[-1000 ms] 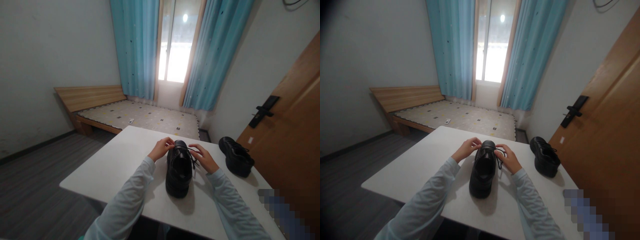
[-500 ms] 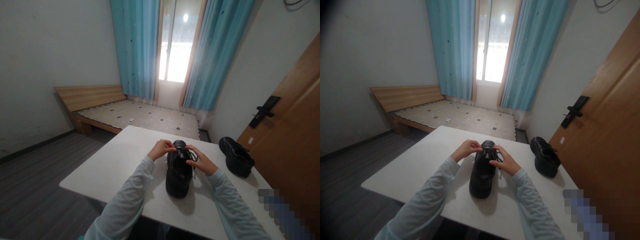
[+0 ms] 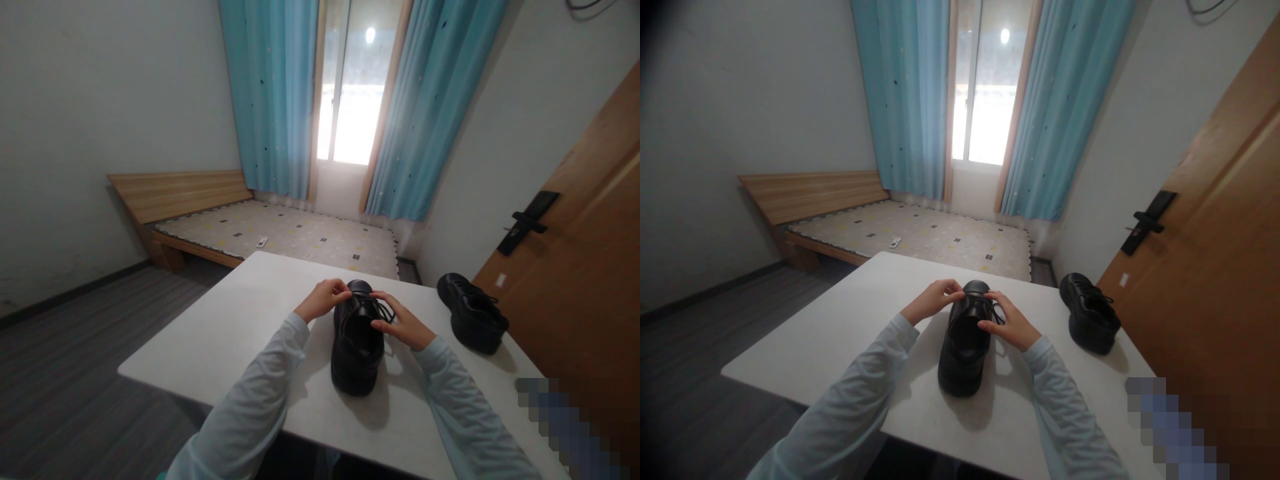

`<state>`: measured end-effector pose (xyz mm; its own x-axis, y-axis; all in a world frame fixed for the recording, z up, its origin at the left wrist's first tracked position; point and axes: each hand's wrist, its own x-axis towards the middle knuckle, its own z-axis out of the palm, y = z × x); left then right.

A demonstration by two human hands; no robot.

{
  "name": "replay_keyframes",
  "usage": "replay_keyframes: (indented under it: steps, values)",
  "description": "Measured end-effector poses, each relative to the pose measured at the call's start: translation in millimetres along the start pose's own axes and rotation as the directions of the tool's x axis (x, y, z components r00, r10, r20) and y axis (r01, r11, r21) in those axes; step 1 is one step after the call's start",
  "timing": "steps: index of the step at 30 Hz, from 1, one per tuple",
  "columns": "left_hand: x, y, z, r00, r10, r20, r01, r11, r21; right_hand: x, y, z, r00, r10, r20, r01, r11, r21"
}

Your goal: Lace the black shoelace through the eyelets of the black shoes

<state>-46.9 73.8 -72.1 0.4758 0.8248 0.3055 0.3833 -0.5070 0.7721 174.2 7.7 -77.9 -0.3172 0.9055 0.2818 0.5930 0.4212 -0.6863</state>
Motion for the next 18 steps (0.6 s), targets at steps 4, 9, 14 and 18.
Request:
replay_keyframes:
  steps: [4, 9, 14, 18]
  values:
    - [-0.6, 2.9, -0.1, 0.999, 0.018, -0.036, -0.018, 1.000, 0.009, 0.2, -2.0, -0.1, 1.000, -0.002, 0.005, 0.002, 1.000, 0.011]
    - [-0.6, 5.5, -1.0, 0.999, 0.017, -0.051, -0.018, 1.000, -0.018, 0.6, -4.7, -0.5, 1.000, 0.007, 0.013, -0.008, 1.000, 0.007]
    - [-0.5, 6.7, -0.8, 0.998, 0.038, -0.048, -0.041, 0.997, -0.072, 0.7, -3.6, -0.3, 1.000, 0.008, 0.011, -0.008, 1.000, -0.010]
    - [-0.2, 8.3, 0.1, 0.999, 0.023, -0.033, -0.029, 0.982, -0.186, 0.5, -2.4, -0.4, 1.000, 0.011, -0.005, -0.012, 0.999, -0.031]
